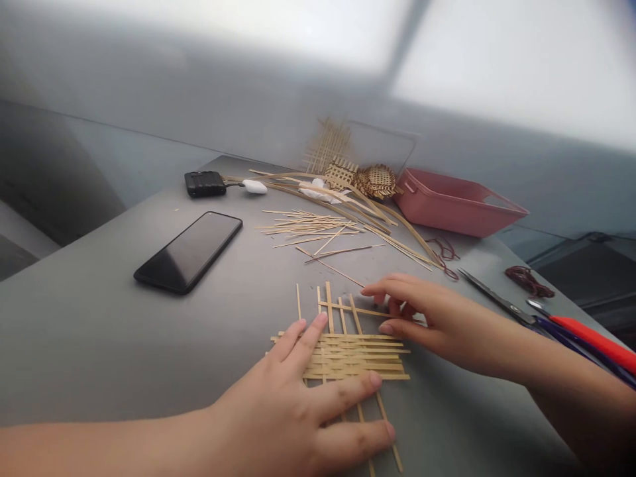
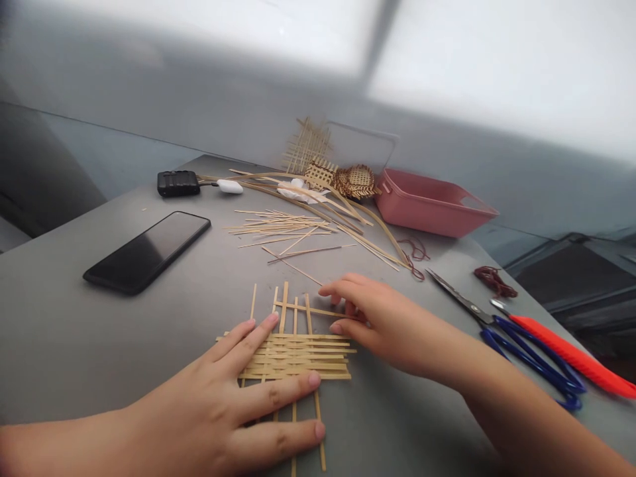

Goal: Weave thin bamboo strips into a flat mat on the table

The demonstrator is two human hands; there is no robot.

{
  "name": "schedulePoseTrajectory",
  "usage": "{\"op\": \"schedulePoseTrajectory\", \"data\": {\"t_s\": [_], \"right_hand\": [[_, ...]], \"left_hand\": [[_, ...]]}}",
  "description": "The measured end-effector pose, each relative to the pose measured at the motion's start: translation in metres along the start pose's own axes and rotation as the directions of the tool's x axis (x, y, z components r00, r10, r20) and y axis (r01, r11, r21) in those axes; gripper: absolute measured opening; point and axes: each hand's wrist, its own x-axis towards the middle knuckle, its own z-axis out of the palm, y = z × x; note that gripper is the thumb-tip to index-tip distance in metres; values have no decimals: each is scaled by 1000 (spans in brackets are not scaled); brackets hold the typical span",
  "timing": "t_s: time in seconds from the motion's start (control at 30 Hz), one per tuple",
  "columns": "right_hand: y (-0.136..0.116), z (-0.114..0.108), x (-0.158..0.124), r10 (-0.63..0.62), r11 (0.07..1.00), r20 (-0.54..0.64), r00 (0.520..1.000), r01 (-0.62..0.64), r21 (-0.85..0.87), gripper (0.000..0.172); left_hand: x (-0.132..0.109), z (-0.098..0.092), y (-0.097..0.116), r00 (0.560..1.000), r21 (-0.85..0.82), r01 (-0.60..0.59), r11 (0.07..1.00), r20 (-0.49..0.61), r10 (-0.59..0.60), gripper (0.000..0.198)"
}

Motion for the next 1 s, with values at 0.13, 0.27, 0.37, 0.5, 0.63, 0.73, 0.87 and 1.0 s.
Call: {"op": "schedulePoseTrajectory", "data": {"t_s": [0.13,0.27,0.37,0.5,0.63,0.73,0.87,1.0], "right_hand": [[7,-4,0,12,998,16,1000,-11,-69,17],[5,0,6,-139,987,-47,989,135,-85,21],[3,5,8,-209,974,-91,974,199,-107,24],[1,10,9,-242,965,-135,961,224,-136,22],[3,9,9,-276,956,-176,945,252,-148,19],[4,8,8,-283,956,-194,939,260,-136,19],[5,7,8,-278,958,-198,940,256,-131,20],[4,5,6,-282,957,-197,939,261,-128,23]], "left_hand": [[-1,3,0,1000,22,-4,1000,-12,5,55],[-5,10,-1,994,36,7,999,-107,-3,53],[-6,9,-1,992,42,1,999,-123,4,54],[-6,5,0,998,82,-10,997,-63,15,57],[-6,24,2,989,140,13,990,-146,8,55],[-9,41,2,961,222,61,973,-278,3,54],[-15,36,7,944,315,107,943,-331,4,45],[-19,20,18,940,416,212,884,-334,-68,38]]}}
